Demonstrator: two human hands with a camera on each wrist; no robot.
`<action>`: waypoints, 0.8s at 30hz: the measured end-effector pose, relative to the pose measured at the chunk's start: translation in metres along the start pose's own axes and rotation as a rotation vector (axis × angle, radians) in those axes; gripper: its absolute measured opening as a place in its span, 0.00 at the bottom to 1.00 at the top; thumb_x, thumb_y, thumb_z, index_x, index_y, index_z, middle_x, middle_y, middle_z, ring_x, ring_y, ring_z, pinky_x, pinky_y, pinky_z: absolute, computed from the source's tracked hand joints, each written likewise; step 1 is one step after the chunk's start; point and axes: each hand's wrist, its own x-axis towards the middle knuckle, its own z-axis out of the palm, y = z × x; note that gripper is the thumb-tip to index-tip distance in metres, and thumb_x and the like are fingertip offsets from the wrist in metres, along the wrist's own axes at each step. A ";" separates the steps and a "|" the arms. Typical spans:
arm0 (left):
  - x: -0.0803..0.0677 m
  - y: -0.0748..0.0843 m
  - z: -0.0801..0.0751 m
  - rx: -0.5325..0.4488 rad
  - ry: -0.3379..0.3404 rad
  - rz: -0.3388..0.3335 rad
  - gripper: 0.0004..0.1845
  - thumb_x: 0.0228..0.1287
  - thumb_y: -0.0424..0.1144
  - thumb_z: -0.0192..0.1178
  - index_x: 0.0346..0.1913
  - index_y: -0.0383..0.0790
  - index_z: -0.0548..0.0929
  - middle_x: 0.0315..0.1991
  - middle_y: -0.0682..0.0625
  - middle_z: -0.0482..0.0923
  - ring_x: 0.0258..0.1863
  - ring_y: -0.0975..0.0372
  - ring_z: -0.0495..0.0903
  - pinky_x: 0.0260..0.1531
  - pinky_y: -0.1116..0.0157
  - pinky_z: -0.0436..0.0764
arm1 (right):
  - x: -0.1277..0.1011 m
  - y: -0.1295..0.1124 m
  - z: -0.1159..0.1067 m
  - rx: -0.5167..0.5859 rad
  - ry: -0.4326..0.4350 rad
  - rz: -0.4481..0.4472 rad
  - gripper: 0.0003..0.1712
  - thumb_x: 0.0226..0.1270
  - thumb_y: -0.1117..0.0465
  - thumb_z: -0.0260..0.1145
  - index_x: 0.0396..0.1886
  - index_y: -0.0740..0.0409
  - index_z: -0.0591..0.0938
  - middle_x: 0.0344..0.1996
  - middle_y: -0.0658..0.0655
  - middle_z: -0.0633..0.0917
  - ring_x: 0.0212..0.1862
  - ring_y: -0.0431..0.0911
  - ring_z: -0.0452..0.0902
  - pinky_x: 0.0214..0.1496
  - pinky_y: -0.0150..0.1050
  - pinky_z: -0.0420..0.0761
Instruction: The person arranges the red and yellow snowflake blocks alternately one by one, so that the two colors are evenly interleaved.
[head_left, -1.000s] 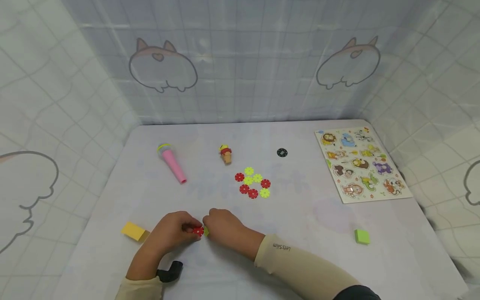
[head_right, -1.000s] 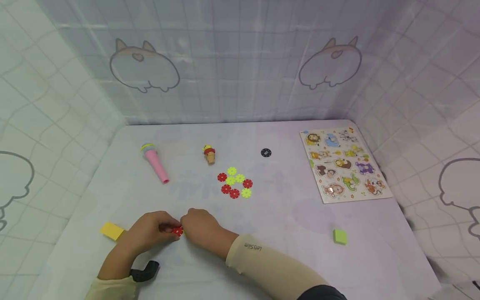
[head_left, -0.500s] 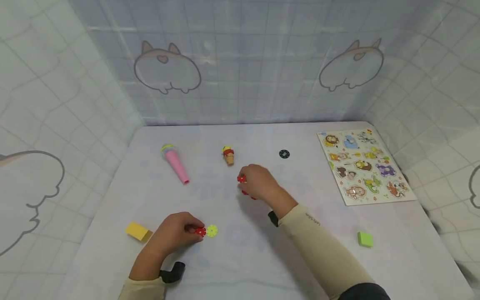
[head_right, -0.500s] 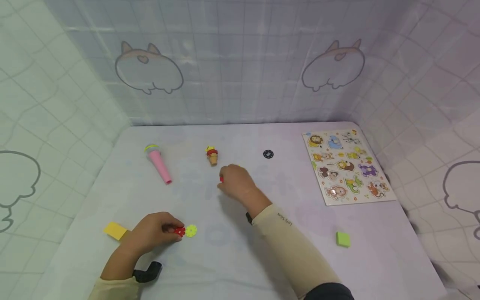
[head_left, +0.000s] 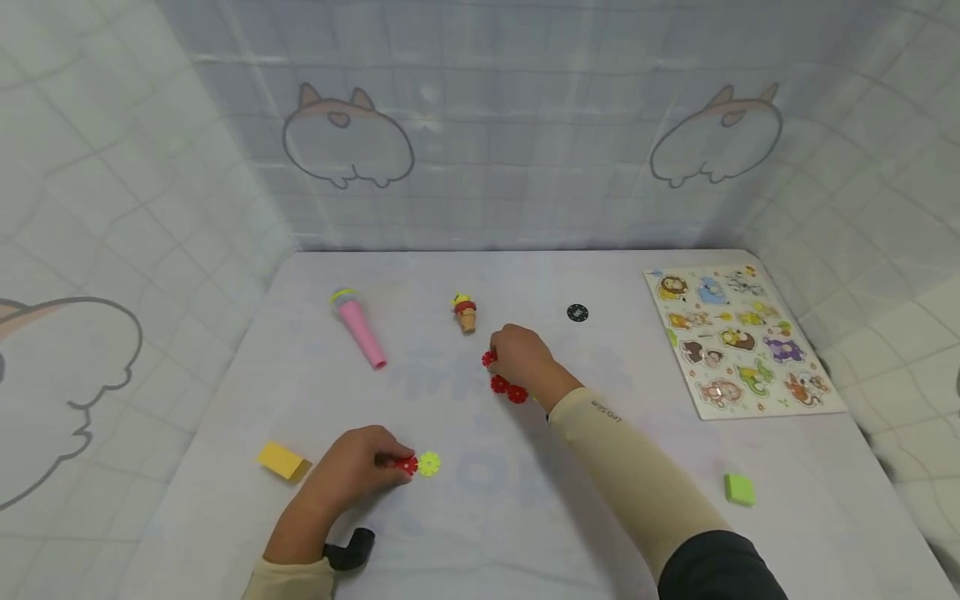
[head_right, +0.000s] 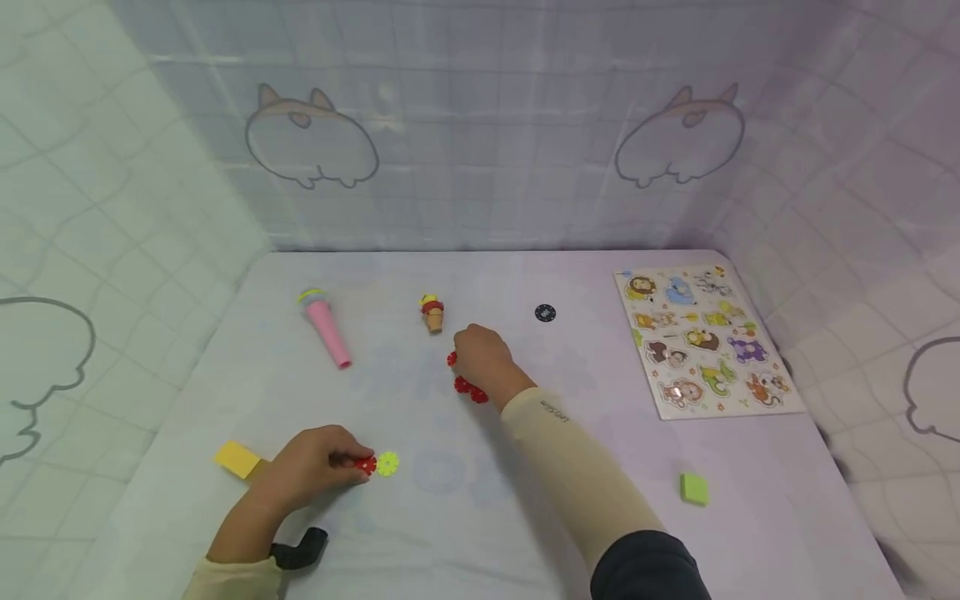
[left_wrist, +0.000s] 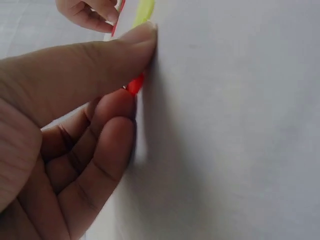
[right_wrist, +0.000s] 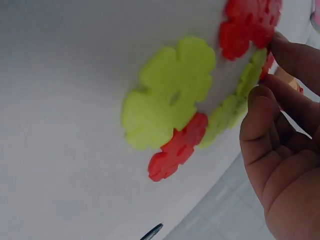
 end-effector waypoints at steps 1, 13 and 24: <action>-0.001 0.000 0.001 0.004 0.005 0.013 0.15 0.52 0.37 0.82 0.43 0.49 0.93 0.33 0.62 0.82 0.31 0.67 0.77 0.33 0.67 0.79 | 0.001 -0.001 0.001 -0.014 -0.004 0.000 0.19 0.69 0.53 0.75 0.53 0.58 0.86 0.42 0.53 0.81 0.43 0.45 0.76 0.46 0.37 0.82; -0.007 0.002 0.007 -0.075 0.040 0.029 0.11 0.55 0.42 0.81 0.40 0.53 0.92 0.32 0.63 0.81 0.31 0.68 0.79 0.33 0.66 0.80 | 0.005 -0.008 0.005 -0.071 -0.049 -0.004 0.14 0.70 0.57 0.73 0.49 0.59 0.83 0.38 0.53 0.79 0.42 0.46 0.75 0.44 0.36 0.81; 0.004 0.007 0.015 -0.123 0.066 -0.049 0.08 0.55 0.39 0.80 0.38 0.52 0.93 0.31 0.62 0.84 0.31 0.67 0.81 0.34 0.65 0.80 | 0.006 -0.009 0.002 -0.079 -0.029 -0.006 0.16 0.69 0.58 0.74 0.52 0.59 0.83 0.39 0.54 0.81 0.43 0.46 0.76 0.47 0.37 0.81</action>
